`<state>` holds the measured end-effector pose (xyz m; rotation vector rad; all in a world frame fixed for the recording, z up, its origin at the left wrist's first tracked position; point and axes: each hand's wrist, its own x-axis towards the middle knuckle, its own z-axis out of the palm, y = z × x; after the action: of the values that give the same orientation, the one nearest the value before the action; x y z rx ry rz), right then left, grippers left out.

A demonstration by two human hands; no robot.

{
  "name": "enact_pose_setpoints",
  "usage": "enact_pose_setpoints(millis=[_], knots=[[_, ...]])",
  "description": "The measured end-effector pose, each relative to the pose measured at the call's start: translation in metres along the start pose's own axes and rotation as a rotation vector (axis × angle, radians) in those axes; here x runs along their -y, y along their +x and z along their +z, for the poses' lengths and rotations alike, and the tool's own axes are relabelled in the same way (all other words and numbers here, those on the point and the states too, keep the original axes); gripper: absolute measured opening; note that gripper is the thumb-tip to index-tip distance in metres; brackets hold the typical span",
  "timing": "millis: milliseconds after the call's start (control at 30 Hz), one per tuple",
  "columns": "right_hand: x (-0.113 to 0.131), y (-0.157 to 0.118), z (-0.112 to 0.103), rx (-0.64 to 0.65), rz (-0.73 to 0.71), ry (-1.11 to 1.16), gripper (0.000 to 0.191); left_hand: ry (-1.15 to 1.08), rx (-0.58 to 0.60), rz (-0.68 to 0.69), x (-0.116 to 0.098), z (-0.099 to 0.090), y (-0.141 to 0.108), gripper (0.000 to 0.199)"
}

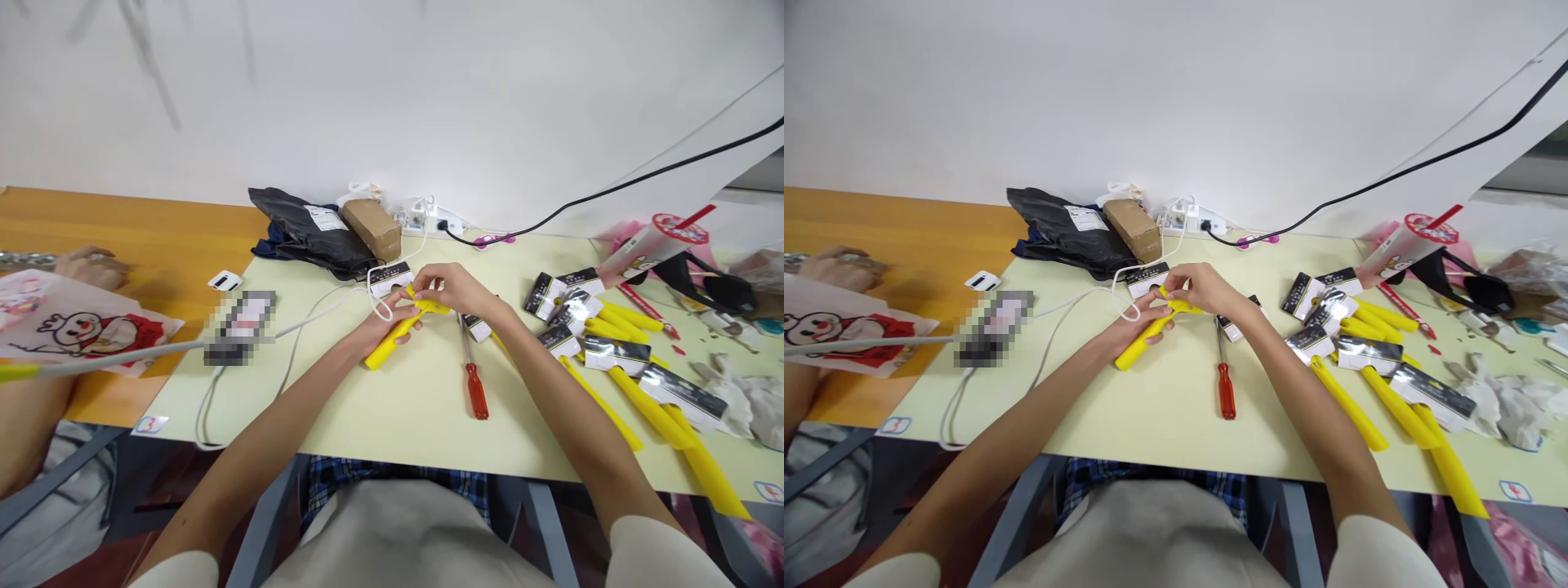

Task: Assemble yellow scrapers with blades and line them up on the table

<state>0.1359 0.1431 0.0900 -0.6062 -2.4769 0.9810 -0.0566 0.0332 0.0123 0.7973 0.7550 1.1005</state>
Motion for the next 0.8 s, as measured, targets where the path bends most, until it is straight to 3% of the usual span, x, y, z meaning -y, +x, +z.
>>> enact_pose_setpoints(millis=[633,800], knots=[[-0.010,-0.001,0.005,0.006,0.280,0.060,0.031,0.069,0.050,-0.016,-0.004,0.002,-0.004,0.049],[-0.004,-0.003,-0.008,0.032,0.270,0.076,0.035,0.073,0.026,-0.018,-0.005,0.006,-0.006,0.050]])
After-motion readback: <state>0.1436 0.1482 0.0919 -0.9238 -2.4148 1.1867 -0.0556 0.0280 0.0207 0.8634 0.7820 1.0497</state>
